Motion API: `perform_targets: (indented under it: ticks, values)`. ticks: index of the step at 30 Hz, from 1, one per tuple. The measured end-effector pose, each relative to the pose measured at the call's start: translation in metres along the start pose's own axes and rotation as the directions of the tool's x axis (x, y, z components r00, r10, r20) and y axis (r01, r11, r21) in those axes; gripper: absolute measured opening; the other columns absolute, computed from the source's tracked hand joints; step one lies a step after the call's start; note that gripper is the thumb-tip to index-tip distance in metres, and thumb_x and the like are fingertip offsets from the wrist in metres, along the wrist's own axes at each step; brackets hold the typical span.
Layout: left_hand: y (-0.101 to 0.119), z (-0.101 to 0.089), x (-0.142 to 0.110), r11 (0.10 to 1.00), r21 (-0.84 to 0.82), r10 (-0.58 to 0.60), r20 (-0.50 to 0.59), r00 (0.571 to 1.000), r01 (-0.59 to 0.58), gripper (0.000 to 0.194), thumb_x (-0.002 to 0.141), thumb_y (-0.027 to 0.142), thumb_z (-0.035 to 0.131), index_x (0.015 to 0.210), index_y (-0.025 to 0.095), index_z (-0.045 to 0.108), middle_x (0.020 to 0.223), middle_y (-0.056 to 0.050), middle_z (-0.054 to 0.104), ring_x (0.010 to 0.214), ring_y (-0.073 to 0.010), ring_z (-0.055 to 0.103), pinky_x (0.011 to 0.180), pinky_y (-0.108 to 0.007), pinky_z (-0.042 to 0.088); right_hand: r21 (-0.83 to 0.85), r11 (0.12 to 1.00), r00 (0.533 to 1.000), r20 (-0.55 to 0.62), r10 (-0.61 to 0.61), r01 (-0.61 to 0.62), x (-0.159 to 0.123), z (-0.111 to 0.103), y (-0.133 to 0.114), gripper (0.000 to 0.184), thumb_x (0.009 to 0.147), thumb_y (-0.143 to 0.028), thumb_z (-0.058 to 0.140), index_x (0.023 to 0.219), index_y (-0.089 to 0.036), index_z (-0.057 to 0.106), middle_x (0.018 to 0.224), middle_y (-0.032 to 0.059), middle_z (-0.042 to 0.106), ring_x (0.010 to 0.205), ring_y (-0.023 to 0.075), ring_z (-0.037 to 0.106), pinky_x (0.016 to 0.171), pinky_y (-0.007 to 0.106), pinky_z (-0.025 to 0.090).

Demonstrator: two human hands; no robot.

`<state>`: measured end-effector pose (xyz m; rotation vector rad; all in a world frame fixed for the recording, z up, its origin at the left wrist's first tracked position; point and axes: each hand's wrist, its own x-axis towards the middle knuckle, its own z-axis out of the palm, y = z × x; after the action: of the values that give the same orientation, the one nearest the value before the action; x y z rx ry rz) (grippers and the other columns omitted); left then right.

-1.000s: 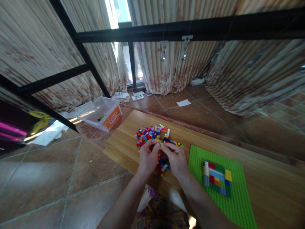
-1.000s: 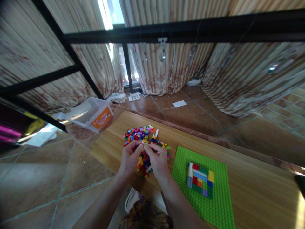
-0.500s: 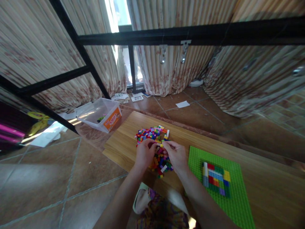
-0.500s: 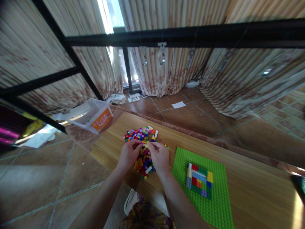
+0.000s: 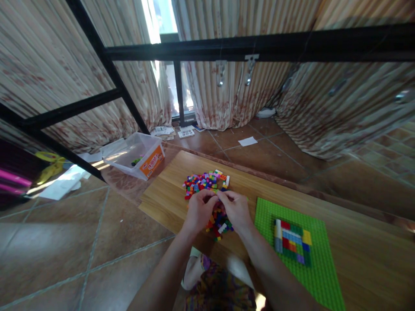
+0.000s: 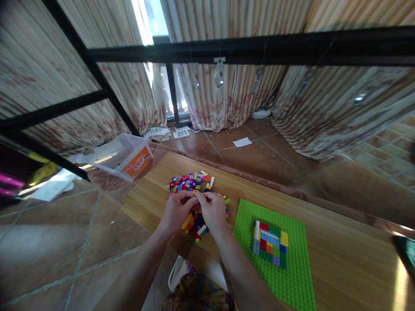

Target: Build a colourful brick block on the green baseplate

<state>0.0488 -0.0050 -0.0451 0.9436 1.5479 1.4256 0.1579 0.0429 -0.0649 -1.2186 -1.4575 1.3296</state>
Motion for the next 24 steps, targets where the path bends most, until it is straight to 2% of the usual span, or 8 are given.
perform_targets:
  ticks: [6,10,12,14,16,18,21,24]
  values:
    - [-0.001,0.001,0.0,0.984,-0.161,-0.072,0.03,0.997,0.076,0.014,0.072,0.029,0.069,0.072,0.015,0.067,0.06,0.001,0.064,0.054,-0.0108,0.056,0.057,-0.023,0.046,0.137,0.983,0.992,0.033,0.12,-0.124,0.0,0.003,-0.005,0.037,0.07,-0.052,0.069,0.068,-0.015,0.074,0.045,-0.0022,0.054,0.041,0.0103,0.043,0.042,0.023,0.029]
    - [-0.001,-0.001,0.0,0.981,-0.172,-0.086,0.019,0.996,0.088,0.014,0.072,0.028,0.068,0.075,0.014,0.068,0.06,0.001,0.064,0.055,-0.0114,0.057,0.056,-0.023,0.045,0.198,0.962,0.982,0.035,0.184,-0.188,-0.001,0.004,-0.013,0.039,0.067,-0.054,0.07,0.071,-0.015,0.074,0.045,-0.0028,0.053,0.04,0.0107,0.042,0.04,0.024,0.027]
    - [-0.001,-0.004,0.003,0.987,-0.139,-0.083,0.007,0.997,0.083,0.012,0.074,0.028,0.067,0.072,0.015,0.067,0.059,0.002,0.063,0.052,-0.01,0.054,0.054,-0.022,0.043,0.059,0.993,0.995,0.006,0.102,-0.103,0.002,0.001,-0.017,0.037,0.073,-0.052,0.066,0.071,-0.016,0.074,0.049,-0.001,0.058,0.044,0.0125,0.047,0.044,0.025,0.031]
    - [-0.002,-0.008,0.006,0.995,-0.064,-0.076,-0.006,0.997,0.075,0.011,0.074,0.026,0.065,0.07,0.016,0.066,0.057,0.003,0.062,0.049,-0.0095,0.052,0.052,-0.021,0.041,-0.206,0.978,0.999,-0.011,-0.041,0.037,0.006,-0.002,-0.019,0.033,0.079,-0.047,0.061,0.07,-0.018,0.075,0.057,0.0018,0.066,0.052,0.0147,0.054,0.052,0.027,0.036]
    - [-0.005,-0.013,0.009,0.997,0.067,-0.034,-0.009,0.999,0.034,0.007,0.074,0.022,0.065,0.069,0.017,0.066,0.058,0.002,0.063,0.052,-0.0109,0.054,0.054,-0.022,0.042,-0.482,0.863,0.988,0.043,-0.151,0.153,0.011,-0.006,-0.02,0.027,0.083,-0.039,0.061,0.07,-0.021,0.076,0.067,0.0039,0.071,0.062,0.0168,0.06,0.059,0.027,0.038]
    - [-0.008,-0.016,0.012,0.975,0.219,0.04,-0.002,0.999,-0.039,0.005,0.073,0.018,0.065,0.071,0.018,0.069,0.064,0.001,0.067,0.059,-0.0132,0.058,0.058,-0.023,0.043,-0.654,0.726,0.977,0.131,-0.168,0.213,0.016,-0.007,-0.021,0.021,0.082,-0.035,0.063,0.071,-0.023,0.076,0.076,0.0054,0.074,0.069,0.0181,0.063,0.062,0.028,0.038]
    - [-0.01,-0.017,0.013,0.907,0.401,0.135,0.016,0.991,-0.13,0.013,0.073,0.013,0.063,0.078,0.02,0.073,0.072,-0.001,0.07,0.067,-0.0154,0.06,0.065,-0.026,0.044,-0.746,0.613,0.965,0.214,-0.15,0.261,0.024,-0.008,-0.025,0.016,0.082,-0.035,0.066,0.077,-0.025,0.077,0.083,0.0057,0.075,0.075,0.0189,0.065,0.065,0.028,0.039]
    - [-0.009,-0.017,0.013,0.857,0.492,0.172,0.005,0.985,-0.152,0.017,0.075,0.012,0.062,0.081,0.021,0.074,0.076,-0.002,0.071,0.07,-0.0163,0.06,0.068,-0.027,0.044,-0.749,0.595,0.956,0.242,-0.164,0.292,0.037,-0.01,-0.028,0.022,0.087,-0.033,0.057,0.079,-0.025,0.076,0.081,0.0051,0.074,0.077,0.0191,0.065,0.068,0.028,0.04]
